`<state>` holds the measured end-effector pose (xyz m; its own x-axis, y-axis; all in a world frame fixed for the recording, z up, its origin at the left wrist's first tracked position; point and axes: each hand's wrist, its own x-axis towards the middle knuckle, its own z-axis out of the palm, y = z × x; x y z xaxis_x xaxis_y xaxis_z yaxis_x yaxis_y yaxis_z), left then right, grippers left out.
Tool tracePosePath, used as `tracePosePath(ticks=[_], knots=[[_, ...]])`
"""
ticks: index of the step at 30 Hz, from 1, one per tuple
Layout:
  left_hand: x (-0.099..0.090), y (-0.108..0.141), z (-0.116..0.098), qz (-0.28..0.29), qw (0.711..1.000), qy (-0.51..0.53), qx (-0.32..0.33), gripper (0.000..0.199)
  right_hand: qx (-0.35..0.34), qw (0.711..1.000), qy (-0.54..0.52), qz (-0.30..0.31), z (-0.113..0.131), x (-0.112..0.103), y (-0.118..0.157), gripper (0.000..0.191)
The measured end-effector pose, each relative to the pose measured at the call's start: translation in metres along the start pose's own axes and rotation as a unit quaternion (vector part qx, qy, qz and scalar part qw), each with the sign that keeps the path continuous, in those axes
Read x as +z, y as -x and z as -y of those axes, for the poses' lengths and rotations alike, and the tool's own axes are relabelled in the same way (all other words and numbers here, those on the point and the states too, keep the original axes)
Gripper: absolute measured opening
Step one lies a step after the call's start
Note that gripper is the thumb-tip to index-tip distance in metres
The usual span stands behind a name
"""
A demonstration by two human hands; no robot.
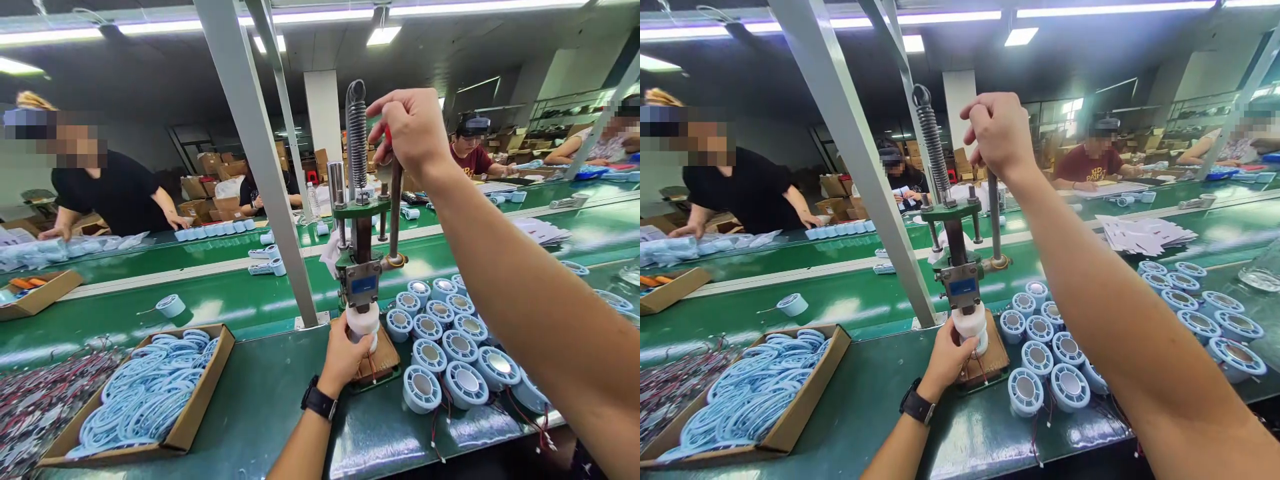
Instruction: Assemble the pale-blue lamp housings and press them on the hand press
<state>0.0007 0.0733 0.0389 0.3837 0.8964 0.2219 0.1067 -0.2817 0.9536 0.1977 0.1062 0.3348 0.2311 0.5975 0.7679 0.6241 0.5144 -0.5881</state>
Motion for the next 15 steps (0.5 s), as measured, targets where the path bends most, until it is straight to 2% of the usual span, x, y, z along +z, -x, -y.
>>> tracePosePath(ticks=[3,7,10,12,13,15], knots=[[-0.004,0.001,0.006,0.015,1.000,-0.003,0.010,0.049,0.004,1.000,0.006,-0.002,0.001,0.001,0.001,0.080],[-0.007,0.008,0.012,0.023,0.999,-0.017,0.019,0.053,0.007,1.000,0.029,-0.004,0.000,0.007,-0.008,0.088],[-0.006,0.009,0.013,0.021,0.999,-0.037,0.015,0.065,0.009,0.999,0.043,-0.004,0.007,-0.004,-0.007,0.092],[-0.004,0.009,0.013,0.011,0.999,-0.050,0.010,0.070,-0.011,0.999,0.044,-0.017,0.020,-0.020,0.014,0.089],[-0.003,0.008,0.013,0.008,0.998,-0.054,0.009,0.071,-0.033,0.998,0.040,-0.028,0.028,-0.029,0.034,0.082],[-0.002,0.008,0.013,0.005,0.998,-0.056,0.009,0.071,-0.073,0.995,0.020,-0.059,0.044,-0.041,0.093,0.058]])
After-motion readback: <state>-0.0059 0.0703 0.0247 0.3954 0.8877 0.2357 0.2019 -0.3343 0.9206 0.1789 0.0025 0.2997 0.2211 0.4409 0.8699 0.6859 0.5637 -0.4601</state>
